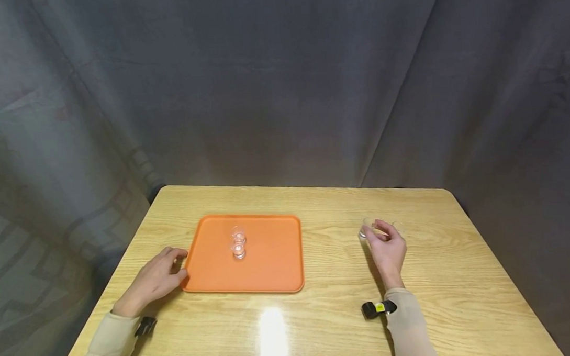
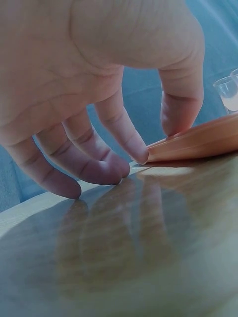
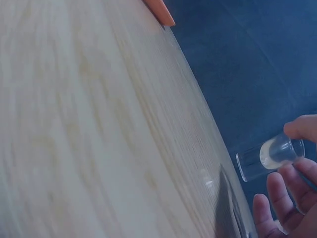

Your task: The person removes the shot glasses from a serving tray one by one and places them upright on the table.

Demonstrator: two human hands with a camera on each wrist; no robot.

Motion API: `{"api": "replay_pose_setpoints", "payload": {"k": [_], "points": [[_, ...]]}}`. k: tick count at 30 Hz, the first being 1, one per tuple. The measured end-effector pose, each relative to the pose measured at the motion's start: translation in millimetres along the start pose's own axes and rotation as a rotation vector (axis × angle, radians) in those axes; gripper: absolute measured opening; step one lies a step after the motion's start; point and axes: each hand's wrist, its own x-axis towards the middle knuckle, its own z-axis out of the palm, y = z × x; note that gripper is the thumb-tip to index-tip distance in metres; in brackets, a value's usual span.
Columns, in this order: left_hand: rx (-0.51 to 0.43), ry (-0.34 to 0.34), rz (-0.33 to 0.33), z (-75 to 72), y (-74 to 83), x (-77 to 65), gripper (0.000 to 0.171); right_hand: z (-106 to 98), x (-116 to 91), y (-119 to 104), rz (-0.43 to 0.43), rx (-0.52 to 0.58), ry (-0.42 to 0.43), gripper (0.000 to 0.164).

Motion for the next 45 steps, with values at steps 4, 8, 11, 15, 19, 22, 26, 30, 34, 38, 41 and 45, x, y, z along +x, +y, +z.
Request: {"api": "replay_pose_setpoints", "payload": {"k": [4, 8, 11, 15, 19, 22, 26, 30, 34, 38, 41, 45], "points": [[-0.001, 0.000, -0.001, 0.4, -0.3, 0.2, 0.045, -7.1, 1.8, 0.4, 0.054, -0.016, -0.005, 0.052], [-0.003, -0.004, -0.003, 0.7, -0.4, 0.4, 0.045, -14.3, 2.8, 1.3, 0.100, -0.024, -0.008, 0.055], [-0.002, -0.002, -0.003, 0.9, -0.7, 0.5, 0.044, -17.8, 3.8, 2.7, 0.097, -0.016, 0.003, 0.054], [-0.005, 0.003, 0.000, 1.3, -1.6, 0.2, 0.044, -20.7, 5.1, 4.4, 0.072, -0.018, 0.015, 0.054], [-0.009, 0.004, 0.002, 1.2, -1.5, 0.0, 0.044, -22.8, 5.5, 4.8, 0.075, -0.065, 0.053, 0.051], [-0.008, 0.006, 0.002, 1.1, -1.1, 0.2, 0.045, -24.9, 5.4, 5.3, 0.091, -0.120, 0.089, 0.049], [-0.008, 0.005, 0.002, 0.9, -1.0, 0.1, 0.045, -28.6, 5.2, 5.7, 0.101, -0.191, 0.107, 0.051], [-0.011, 0.002, -0.002, 0.8, -1.0, 0.0, 0.045, -31.6, 5.7, 5.8, 0.117, -0.265, 0.105, 0.055], [-0.012, 0.002, -0.006, 0.9, -0.9, 0.1, 0.045, -33.2, 7.2, 6.7, 0.121, -0.317, 0.108, 0.056], [-0.010, 0.002, -0.008, 1.0, -0.9, 0.3, 0.045, -34.0, 8.2, 7.1, 0.115, -0.342, 0.114, 0.056], [-0.009, 0.000, -0.011, 0.9, -0.8, 0.4, 0.045, -34.6, 8.4, 7.5, 0.106, -0.346, 0.114, 0.058], [-0.011, -0.004, -0.015, 0.7, -0.6, -0.2, 0.045, -35.7, 8.4, 8.7, 0.092, -0.340, 0.111, 0.058]]}}
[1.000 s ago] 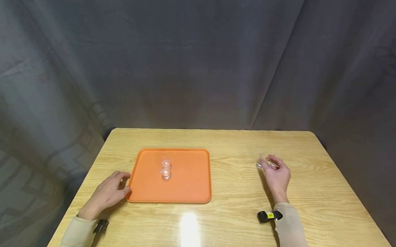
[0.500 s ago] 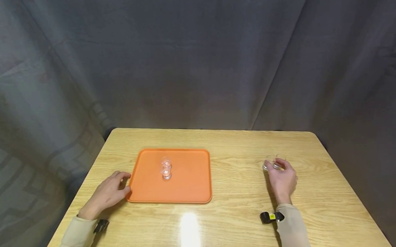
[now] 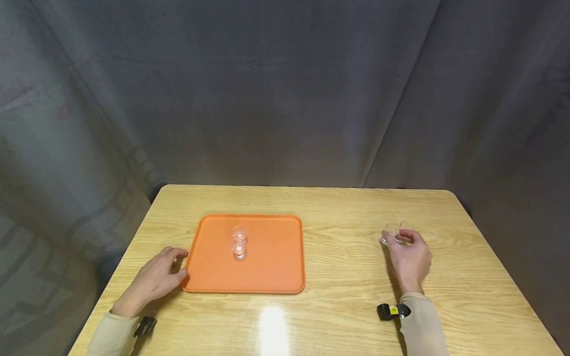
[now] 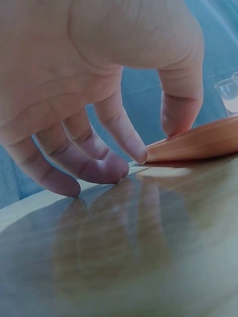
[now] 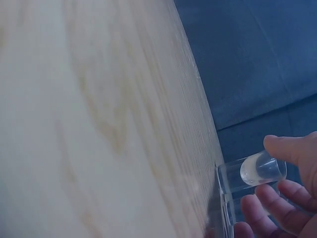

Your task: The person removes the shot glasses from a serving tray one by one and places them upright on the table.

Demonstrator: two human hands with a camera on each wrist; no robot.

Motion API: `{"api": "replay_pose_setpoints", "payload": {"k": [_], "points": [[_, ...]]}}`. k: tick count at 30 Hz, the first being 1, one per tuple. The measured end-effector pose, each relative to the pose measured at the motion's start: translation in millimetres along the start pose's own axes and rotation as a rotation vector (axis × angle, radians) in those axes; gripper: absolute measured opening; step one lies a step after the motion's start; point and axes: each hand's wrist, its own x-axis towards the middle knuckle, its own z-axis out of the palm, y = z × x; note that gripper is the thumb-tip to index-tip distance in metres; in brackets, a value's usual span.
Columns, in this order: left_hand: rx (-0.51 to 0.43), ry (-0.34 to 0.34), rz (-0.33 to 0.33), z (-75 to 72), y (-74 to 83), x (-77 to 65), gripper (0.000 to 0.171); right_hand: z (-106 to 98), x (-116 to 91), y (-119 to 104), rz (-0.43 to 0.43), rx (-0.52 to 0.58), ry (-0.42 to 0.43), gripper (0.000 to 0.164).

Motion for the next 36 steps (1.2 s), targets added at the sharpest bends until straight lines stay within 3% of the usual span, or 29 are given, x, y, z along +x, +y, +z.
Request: {"api": "replay_pose_setpoints", "payload": {"k": [14, 27, 36], "points": [[-0.005, 0.010, 0.004, -1.3, 0.3, -3.0, 0.045, -4.7, -2.3, -2.7, 0.001, 0.008, -0.003, 0.055], [0.003, 0.030, 0.016, -2.5, 0.2, -2.4, 0.044, 7.9, -12.8, -14.4, -0.062, 0.044, -0.027, 0.038], [0.000, 0.023, 0.019, -1.9, 1.5, -1.8, 0.045, 12.7, -13.7, -18.9, -0.059, 0.020, -0.051, 0.046]]}}
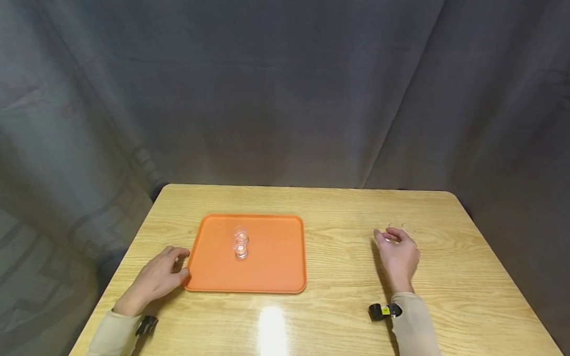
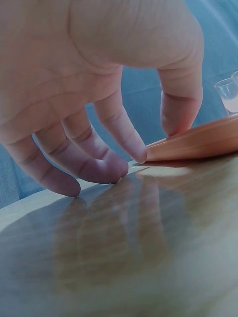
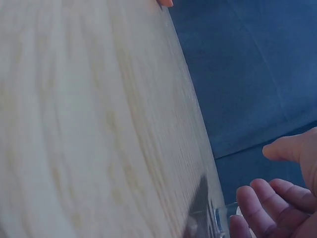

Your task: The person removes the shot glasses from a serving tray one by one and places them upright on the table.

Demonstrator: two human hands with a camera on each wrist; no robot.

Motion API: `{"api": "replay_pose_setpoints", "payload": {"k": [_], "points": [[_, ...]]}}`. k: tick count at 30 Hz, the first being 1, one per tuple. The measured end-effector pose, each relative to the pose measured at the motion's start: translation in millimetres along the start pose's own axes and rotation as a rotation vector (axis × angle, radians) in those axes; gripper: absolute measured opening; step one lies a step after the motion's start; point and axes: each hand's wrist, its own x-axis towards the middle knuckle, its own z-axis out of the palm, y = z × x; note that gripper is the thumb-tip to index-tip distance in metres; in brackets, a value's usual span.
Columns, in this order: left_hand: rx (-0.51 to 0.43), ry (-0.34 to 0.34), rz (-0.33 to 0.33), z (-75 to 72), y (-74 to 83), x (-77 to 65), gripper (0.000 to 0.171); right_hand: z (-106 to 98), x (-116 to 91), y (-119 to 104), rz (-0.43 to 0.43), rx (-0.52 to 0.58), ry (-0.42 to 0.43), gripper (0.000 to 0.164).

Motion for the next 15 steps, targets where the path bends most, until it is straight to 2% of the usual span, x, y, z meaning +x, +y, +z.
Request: {"api": "replay_pose_setpoints", "payload": {"k": [6, 15], "points": [[-0.002, -0.007, 0.002, 1.7, -1.3, 0.3, 0.045, 7.4, -1.4, -3.5, -0.037, 0.057, -0.044, 0.041], [0.001, 0.003, 0.011, 1.2, -1.5, 0.0, 0.044, 25.7, -12.6, -24.7, -0.102, 0.140, -0.162, 0.037]]}}
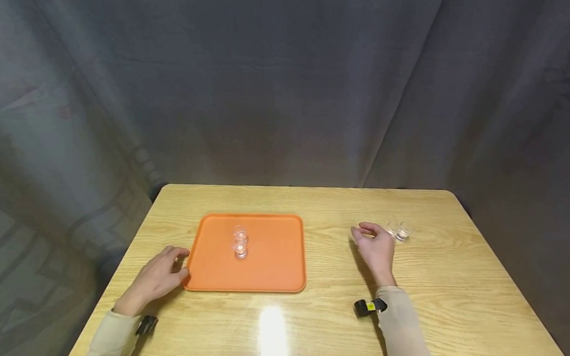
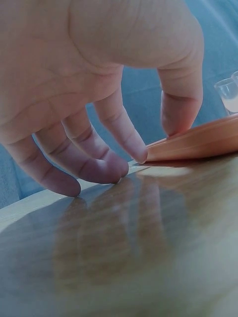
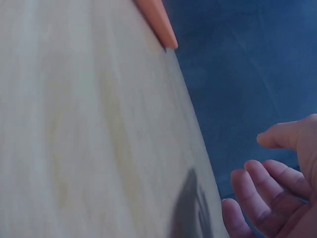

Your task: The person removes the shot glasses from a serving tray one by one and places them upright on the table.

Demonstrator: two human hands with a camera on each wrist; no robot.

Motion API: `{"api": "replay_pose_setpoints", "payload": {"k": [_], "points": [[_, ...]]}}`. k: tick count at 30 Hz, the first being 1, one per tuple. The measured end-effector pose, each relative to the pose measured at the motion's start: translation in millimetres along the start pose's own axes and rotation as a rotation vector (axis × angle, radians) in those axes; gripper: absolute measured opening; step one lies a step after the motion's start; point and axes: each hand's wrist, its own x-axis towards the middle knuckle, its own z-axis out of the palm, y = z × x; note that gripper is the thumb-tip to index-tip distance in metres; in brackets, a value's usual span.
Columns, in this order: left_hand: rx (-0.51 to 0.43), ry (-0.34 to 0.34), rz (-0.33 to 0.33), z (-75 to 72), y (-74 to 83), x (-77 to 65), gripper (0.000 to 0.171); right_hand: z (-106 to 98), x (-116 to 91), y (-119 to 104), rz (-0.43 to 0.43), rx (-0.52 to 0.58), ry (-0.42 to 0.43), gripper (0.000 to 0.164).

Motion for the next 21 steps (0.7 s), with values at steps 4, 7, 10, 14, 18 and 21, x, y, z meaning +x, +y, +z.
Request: {"api": "replay_pose_setpoints", "payload": {"k": [4, 7, 10, 14, 18, 21], "points": [[-0.002, 0.000, -0.001, 0.4, -0.5, -0.1, 0.044, 9.6, -0.8, -10.2, -0.013, 0.071, -0.037, 0.036], [-0.003, -0.001, -0.002, 0.6, -0.9, -0.1, 0.044, 16.6, -1.3, -15.4, -0.012, 0.120, -0.072, 0.036], [-0.001, -0.002, -0.002, 0.4, -1.0, -0.1, 0.044, 23.3, -2.5, -19.4, -0.009, 0.146, -0.101, 0.036], [-0.001, -0.005, -0.003, 0.1, -0.8, -0.1, 0.045, 32.1, -4.5, -24.0, -0.011, 0.153, -0.133, 0.035], [-0.004, -0.006, -0.007, -0.2, -0.6, -0.1, 0.044, 42.1, -8.6, -28.9, -0.044, 0.138, -0.153, 0.031], [-0.003, -0.004, -0.004, 0.4, -0.5, 0.0, 0.044, 50.2, -12.5, -32.9, -0.067, 0.132, -0.174, 0.029]]}}
